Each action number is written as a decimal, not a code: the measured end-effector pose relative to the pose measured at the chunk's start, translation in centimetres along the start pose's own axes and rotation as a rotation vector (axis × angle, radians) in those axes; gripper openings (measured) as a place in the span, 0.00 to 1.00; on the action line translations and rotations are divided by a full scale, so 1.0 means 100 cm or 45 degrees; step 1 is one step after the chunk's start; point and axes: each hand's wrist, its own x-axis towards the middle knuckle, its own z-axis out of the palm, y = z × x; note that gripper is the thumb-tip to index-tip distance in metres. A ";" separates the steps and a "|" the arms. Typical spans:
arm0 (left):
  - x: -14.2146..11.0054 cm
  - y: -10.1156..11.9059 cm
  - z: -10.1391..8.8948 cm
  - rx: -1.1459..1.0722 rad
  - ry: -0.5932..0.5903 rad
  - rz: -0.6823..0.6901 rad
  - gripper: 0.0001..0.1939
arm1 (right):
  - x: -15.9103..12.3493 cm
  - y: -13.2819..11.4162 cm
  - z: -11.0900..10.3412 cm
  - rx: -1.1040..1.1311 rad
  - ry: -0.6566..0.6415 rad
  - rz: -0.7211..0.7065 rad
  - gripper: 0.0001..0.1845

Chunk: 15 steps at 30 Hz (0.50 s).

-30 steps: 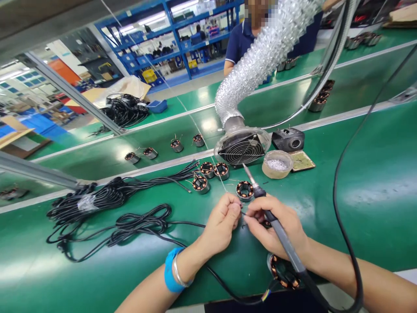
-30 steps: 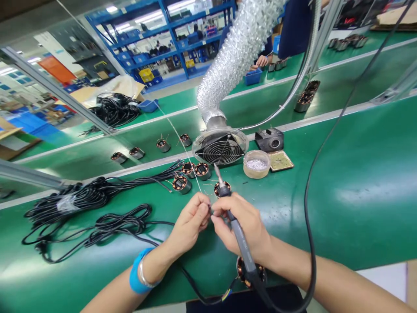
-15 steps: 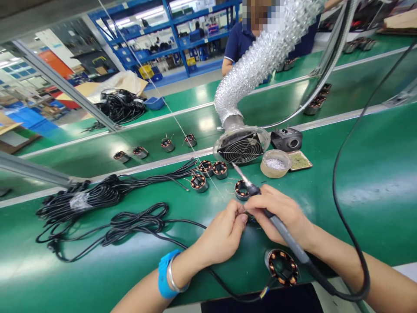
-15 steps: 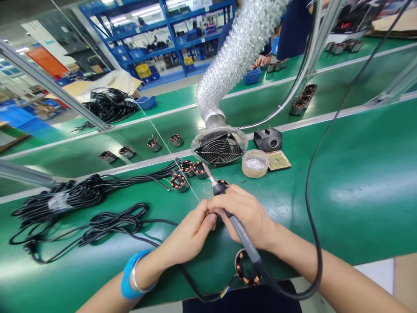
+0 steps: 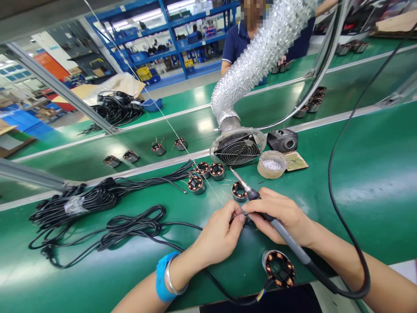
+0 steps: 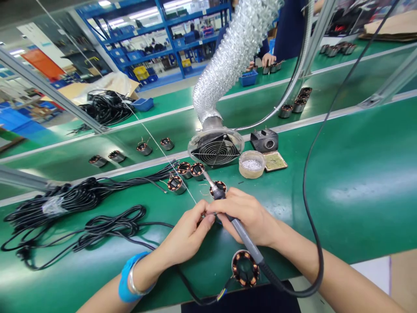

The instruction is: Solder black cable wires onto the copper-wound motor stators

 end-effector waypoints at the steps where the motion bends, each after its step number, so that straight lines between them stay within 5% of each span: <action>1: 0.001 -0.001 0.000 -0.105 -0.035 -0.027 0.14 | 0.000 0.000 0.001 -0.009 -0.003 -0.020 0.18; 6: 0.011 -0.007 0.002 -0.703 -0.157 -0.205 0.26 | -0.001 -0.001 0.007 -0.090 0.090 -0.101 0.15; 11: 0.019 -0.009 0.004 -0.741 0.037 -0.293 0.24 | -0.006 -0.002 0.009 -0.149 0.196 0.059 0.15; 15: 0.023 -0.010 0.005 -0.710 0.098 -0.321 0.20 | -0.011 0.005 0.009 -0.140 0.099 0.180 0.17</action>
